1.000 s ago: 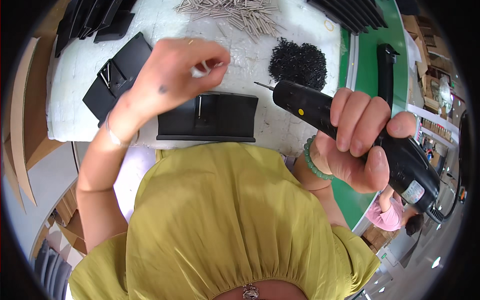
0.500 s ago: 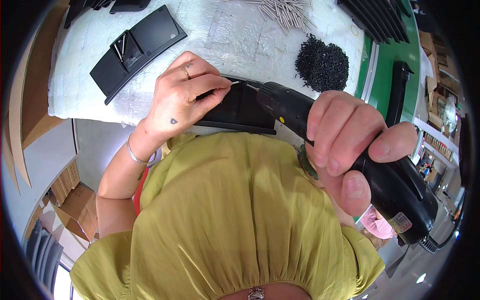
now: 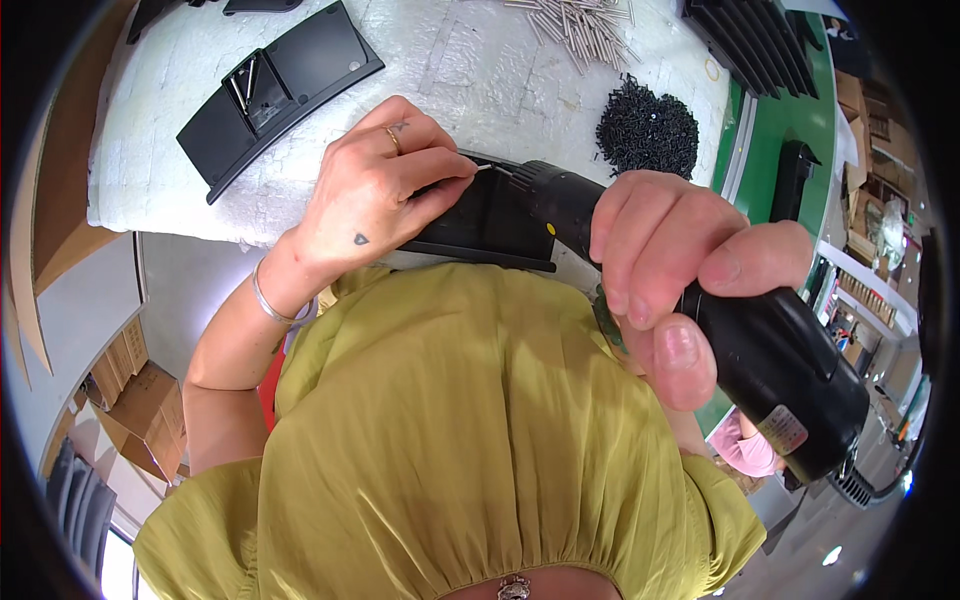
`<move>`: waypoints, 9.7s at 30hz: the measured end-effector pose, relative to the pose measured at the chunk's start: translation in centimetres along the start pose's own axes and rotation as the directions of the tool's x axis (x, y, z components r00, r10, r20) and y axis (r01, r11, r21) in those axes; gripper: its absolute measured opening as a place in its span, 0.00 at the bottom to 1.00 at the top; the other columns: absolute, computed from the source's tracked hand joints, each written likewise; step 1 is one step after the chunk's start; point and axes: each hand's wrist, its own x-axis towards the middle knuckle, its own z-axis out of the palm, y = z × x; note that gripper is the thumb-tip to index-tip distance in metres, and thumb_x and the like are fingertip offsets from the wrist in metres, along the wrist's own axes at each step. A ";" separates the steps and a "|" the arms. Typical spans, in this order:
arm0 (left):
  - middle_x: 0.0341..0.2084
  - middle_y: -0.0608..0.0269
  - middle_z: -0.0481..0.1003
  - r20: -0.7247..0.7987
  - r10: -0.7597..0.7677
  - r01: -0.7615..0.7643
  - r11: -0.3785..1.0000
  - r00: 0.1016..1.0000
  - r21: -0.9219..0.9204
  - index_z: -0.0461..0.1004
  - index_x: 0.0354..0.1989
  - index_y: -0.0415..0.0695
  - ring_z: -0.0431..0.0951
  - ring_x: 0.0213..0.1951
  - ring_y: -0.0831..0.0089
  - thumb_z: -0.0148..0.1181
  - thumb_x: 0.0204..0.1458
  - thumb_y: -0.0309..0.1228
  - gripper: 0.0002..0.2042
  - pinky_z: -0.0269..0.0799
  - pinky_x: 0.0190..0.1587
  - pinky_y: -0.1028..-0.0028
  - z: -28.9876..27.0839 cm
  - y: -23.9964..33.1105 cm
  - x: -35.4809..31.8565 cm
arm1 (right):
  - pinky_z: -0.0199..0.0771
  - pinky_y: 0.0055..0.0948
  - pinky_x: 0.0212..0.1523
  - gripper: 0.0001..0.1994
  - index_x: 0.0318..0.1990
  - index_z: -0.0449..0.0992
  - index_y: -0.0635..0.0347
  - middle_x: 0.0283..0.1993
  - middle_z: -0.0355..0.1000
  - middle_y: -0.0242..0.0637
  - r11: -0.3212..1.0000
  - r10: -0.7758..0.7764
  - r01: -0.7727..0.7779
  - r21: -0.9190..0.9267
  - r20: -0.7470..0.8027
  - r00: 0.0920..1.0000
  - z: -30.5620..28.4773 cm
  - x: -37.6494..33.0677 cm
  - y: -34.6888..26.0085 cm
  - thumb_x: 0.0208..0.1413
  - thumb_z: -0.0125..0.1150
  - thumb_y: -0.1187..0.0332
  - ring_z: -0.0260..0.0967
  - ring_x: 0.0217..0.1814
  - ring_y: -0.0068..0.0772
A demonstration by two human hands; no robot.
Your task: Assembling plastic housing components using an electric screwdriver and screws.
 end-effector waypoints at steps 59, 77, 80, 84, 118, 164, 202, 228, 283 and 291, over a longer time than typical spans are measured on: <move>0.38 0.54 0.72 -0.294 -0.245 0.333 0.892 0.924 0.306 0.70 0.50 0.46 0.74 0.39 0.60 0.70 0.37 0.32 0.27 0.70 0.43 0.69 -13.2 -1.0 0.5 | 0.51 0.24 0.34 0.16 0.45 0.67 0.60 0.21 0.56 0.25 0.914 -0.174 0.352 0.200 -0.592 0.787 -6.9 -3.9 -1.1 0.47 0.50 0.70 0.53 0.23 0.18; 0.46 0.47 0.67 -0.182 -0.570 0.557 0.601 0.802 0.574 0.65 0.54 0.53 0.71 0.45 0.52 0.70 0.29 0.35 0.36 0.69 0.47 0.62 -15.1 -3.8 -4.3 | 0.52 0.24 0.32 0.14 0.44 0.62 0.61 0.21 0.53 0.26 0.929 -0.171 0.347 0.126 -0.687 0.706 -6.9 -4.6 0.1 0.49 0.47 0.70 0.51 0.22 0.18; 0.55 0.45 0.59 -0.173 -0.472 0.487 0.704 0.865 0.517 0.64 0.56 0.51 0.63 0.55 0.50 0.72 0.33 0.40 0.37 0.61 0.57 0.63 -16.9 -4.5 -3.4 | 0.52 0.23 0.32 0.14 0.43 0.62 0.61 0.21 0.54 0.26 0.941 -0.140 0.314 0.124 -0.702 0.698 -7.5 -4.8 0.5 0.48 0.47 0.69 0.51 0.22 0.18; 0.53 0.47 0.65 -0.349 -0.279 0.404 0.837 0.895 0.369 0.67 0.52 0.40 0.66 0.55 0.56 0.61 0.48 0.43 0.26 0.62 0.55 0.67 -19.4 -9.6 2.8 | 0.53 0.23 0.30 0.14 0.43 0.61 0.62 0.20 0.54 0.27 0.945 -0.131 0.300 0.134 -0.683 0.719 -7.0 -3.8 0.9 0.48 0.48 0.70 0.50 0.20 0.18; 0.53 0.45 0.64 -0.477 -0.624 0.770 0.603 0.619 0.210 0.65 0.55 0.45 0.67 0.54 0.54 0.68 0.33 0.45 0.37 0.63 0.56 0.63 -21.3 -20.8 8.9 | 0.55 0.22 0.30 0.14 0.41 0.61 0.60 0.19 0.54 0.27 0.976 -0.095 0.211 0.060 -0.750 0.655 -5.7 -4.4 0.2 0.46 0.52 0.69 0.50 0.19 0.18; 0.43 0.56 0.69 0.228 -0.073 0.019 0.973 0.971 0.231 0.69 0.49 0.42 0.69 0.45 0.56 0.73 0.22 0.33 0.36 0.64 0.51 0.64 -1.5 1.8 -0.2 | 0.67 0.31 0.26 0.14 0.41 0.63 0.69 0.23 0.63 0.37 0.973 -0.133 0.228 0.019 -0.765 0.630 -5.1 -3.4 1.4 0.43 0.48 0.79 0.58 0.19 0.26; 0.25 0.71 0.72 0.031 0.350 -0.351 0.936 0.936 0.036 0.74 0.26 0.48 0.69 0.43 0.64 0.66 0.34 0.30 0.08 0.64 0.45 0.63 2.7 3.5 8.1 | 0.58 0.17 0.30 0.15 0.40 0.65 0.52 0.18 0.62 0.18 0.938 -0.271 0.338 0.080 -0.439 0.857 -3.7 -2.1 -4.1 0.42 0.57 0.70 0.57 0.18 0.12; 0.21 0.60 0.75 0.218 -0.084 -0.021 0.898 0.972 0.439 0.78 0.23 0.43 0.74 0.27 0.61 0.65 0.38 0.29 0.05 0.71 0.33 0.65 -2.0 -6.6 12.0 | 0.58 0.28 0.26 0.17 0.43 0.60 0.55 0.19 0.61 0.30 0.948 -0.294 0.319 0.003 -0.382 0.876 -2.9 -1.9 -1.0 0.45 0.56 0.73 0.57 0.18 0.24; 0.19 0.58 0.68 0.065 -0.130 0.137 0.983 0.989 -0.120 0.71 0.22 0.39 0.71 0.25 0.59 0.60 0.38 0.22 0.04 0.68 0.27 0.65 1.9 2.2 0.9 | 0.62 0.25 0.15 0.09 0.25 0.64 0.62 0.19 0.66 0.34 0.967 -0.249 0.254 0.003 -0.175 0.952 1.9 1.8 2.5 0.37 0.59 0.78 0.62 0.15 0.28; 0.19 0.60 0.69 0.060 -0.224 0.228 0.970 0.973 -0.079 0.73 0.25 0.40 0.71 0.25 0.60 0.62 0.37 0.25 0.06 0.69 0.29 0.67 1.8 2.5 0.5 | 0.60 0.28 0.24 0.14 0.40 0.65 0.58 0.21 0.61 0.29 0.999 -0.025 0.032 0.015 -0.340 0.940 0.0 0.6 0.5 0.44 0.57 0.74 0.57 0.18 0.23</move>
